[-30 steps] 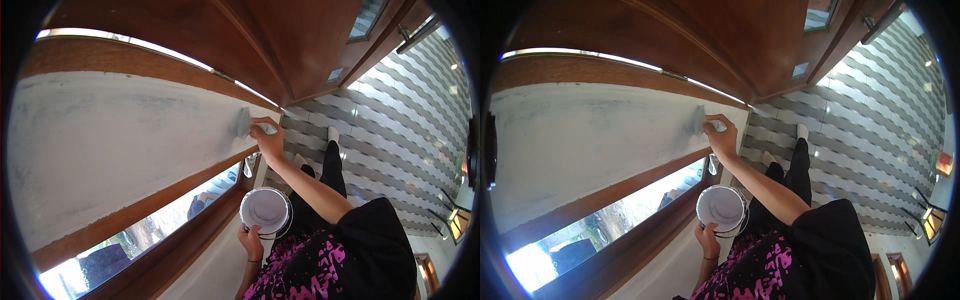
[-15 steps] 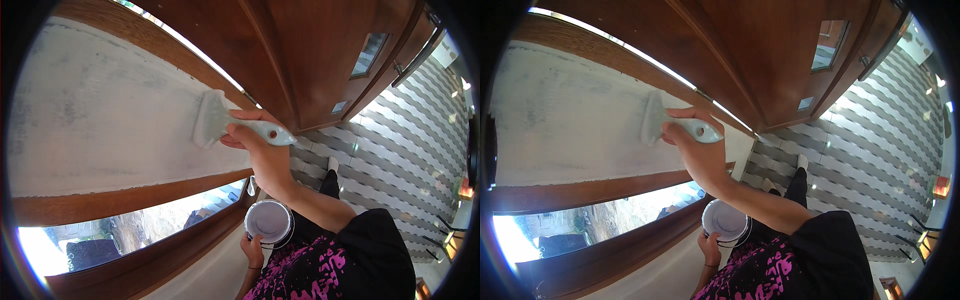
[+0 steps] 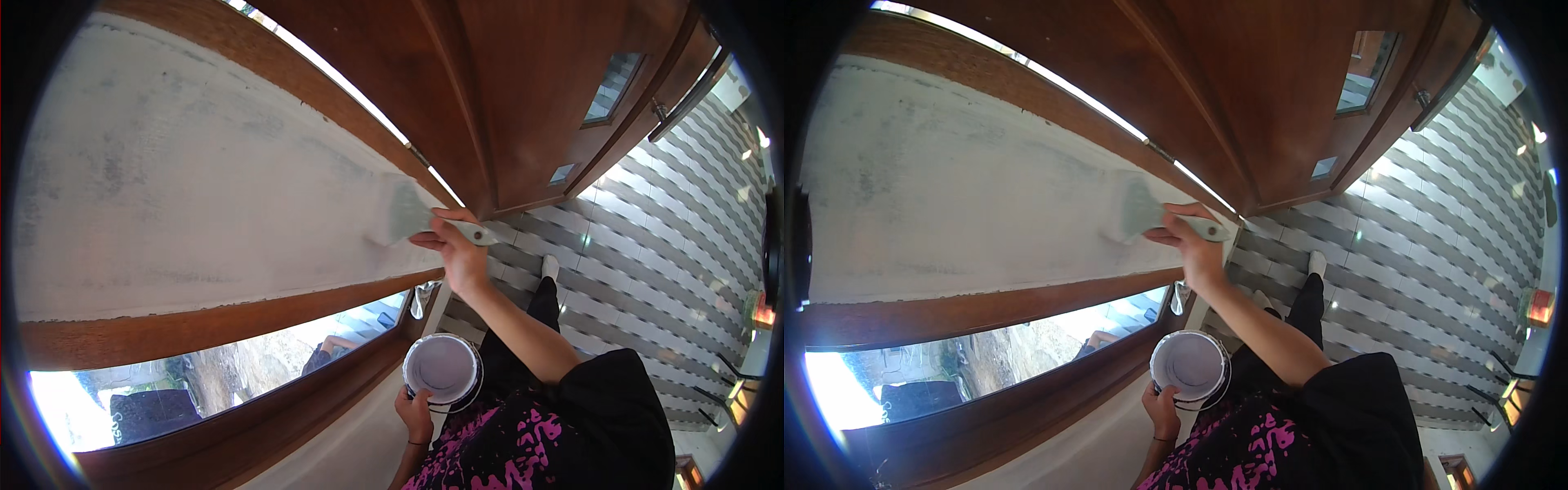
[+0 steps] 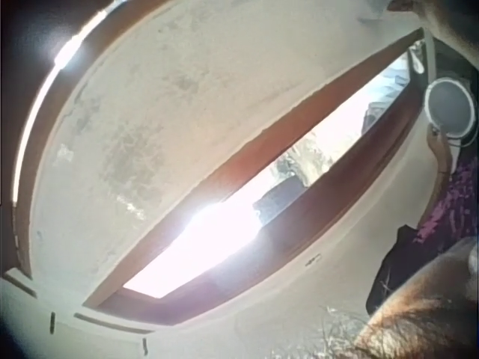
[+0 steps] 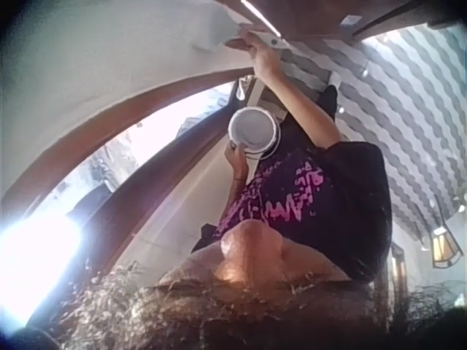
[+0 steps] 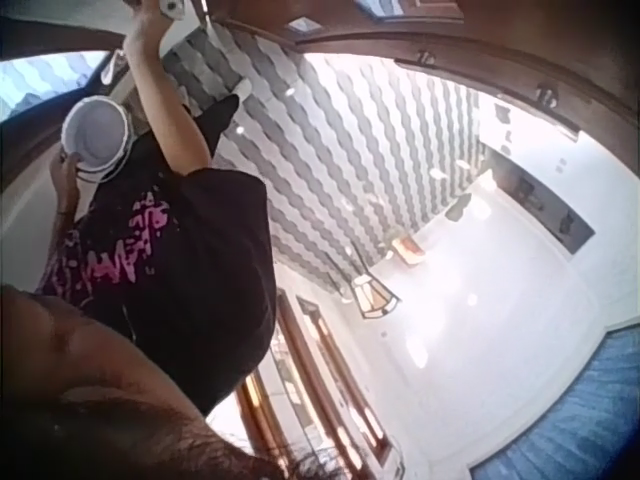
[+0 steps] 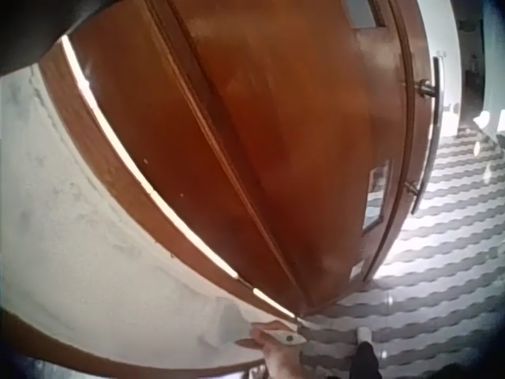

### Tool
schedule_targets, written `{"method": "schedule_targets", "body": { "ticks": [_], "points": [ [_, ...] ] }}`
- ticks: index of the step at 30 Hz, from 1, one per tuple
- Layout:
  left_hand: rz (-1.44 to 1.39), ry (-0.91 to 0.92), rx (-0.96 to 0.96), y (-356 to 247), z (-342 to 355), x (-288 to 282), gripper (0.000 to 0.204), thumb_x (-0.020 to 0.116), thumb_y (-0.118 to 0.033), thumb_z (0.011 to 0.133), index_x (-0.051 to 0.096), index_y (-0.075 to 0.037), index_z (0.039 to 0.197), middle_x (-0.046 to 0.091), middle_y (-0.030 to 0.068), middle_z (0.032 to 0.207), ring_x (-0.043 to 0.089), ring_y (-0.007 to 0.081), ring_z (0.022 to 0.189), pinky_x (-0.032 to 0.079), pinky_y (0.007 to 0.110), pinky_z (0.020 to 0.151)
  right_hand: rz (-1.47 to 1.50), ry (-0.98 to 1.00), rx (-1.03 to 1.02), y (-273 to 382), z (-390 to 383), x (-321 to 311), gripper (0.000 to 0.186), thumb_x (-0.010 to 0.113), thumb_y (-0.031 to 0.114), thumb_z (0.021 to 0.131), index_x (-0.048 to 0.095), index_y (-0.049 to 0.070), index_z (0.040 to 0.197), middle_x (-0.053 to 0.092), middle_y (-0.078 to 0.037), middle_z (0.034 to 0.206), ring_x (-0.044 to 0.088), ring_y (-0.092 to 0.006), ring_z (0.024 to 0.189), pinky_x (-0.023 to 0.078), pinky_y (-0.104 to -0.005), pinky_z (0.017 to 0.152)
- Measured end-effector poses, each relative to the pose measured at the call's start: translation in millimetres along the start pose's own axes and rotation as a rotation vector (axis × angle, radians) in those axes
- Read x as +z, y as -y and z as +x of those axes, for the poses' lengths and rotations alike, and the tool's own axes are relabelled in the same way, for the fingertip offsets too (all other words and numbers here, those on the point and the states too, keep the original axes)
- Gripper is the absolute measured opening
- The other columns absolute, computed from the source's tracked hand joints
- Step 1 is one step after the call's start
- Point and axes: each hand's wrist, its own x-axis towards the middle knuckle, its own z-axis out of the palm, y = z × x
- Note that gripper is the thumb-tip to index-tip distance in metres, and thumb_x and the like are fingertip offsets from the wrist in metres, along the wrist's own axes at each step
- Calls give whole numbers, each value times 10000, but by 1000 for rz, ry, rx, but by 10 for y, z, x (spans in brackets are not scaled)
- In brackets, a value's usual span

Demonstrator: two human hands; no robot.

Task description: Apply white paint to the indoor wall using a brush.

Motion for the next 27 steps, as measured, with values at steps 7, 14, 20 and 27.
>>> {"method": "schedule_targets", "body": {
  "ticks": [7,14,20,27],
  "points": [
    [12,-1,-34,-86,22,-24,217,581,36,711,670,30,909,667,16,849,580,106,753,430,243,681,-340,-252,190,-420,5,-1390,122,615,37,914,615,0,1030,662,-145,989,722,-282,789,610,-378,776],
    [-61,-46,-29,-175,-1,29,114,613,19,725,639,0,834,610,-29,750,496,60,644,376,237,584,-424,-373,215,-788,36,-1655,164,655,44,900,642,15,1062,652,-81,894,688,-187,765,588,-314,733],
    [-53,-71,-34,-95,12,-17,123,612,14,723,646,5,842,613,-17,753,505,68,649,382,243,584,-484,-331,58,-751,-67,-953,182,616,-9,888,656,-6,1066,646,-95,918,691,-192,799,573,-296,755],
    [12,-7,-15,-1,118,-25,109,607,20,735,645,24,837,624,-2,756,540,84,669,420,248,607,-209,-121,92,116,-313,112,191,593,4,910,602,-30,1097,662,-133,987,716,-308,888,583,-391,843]
  ]
}}
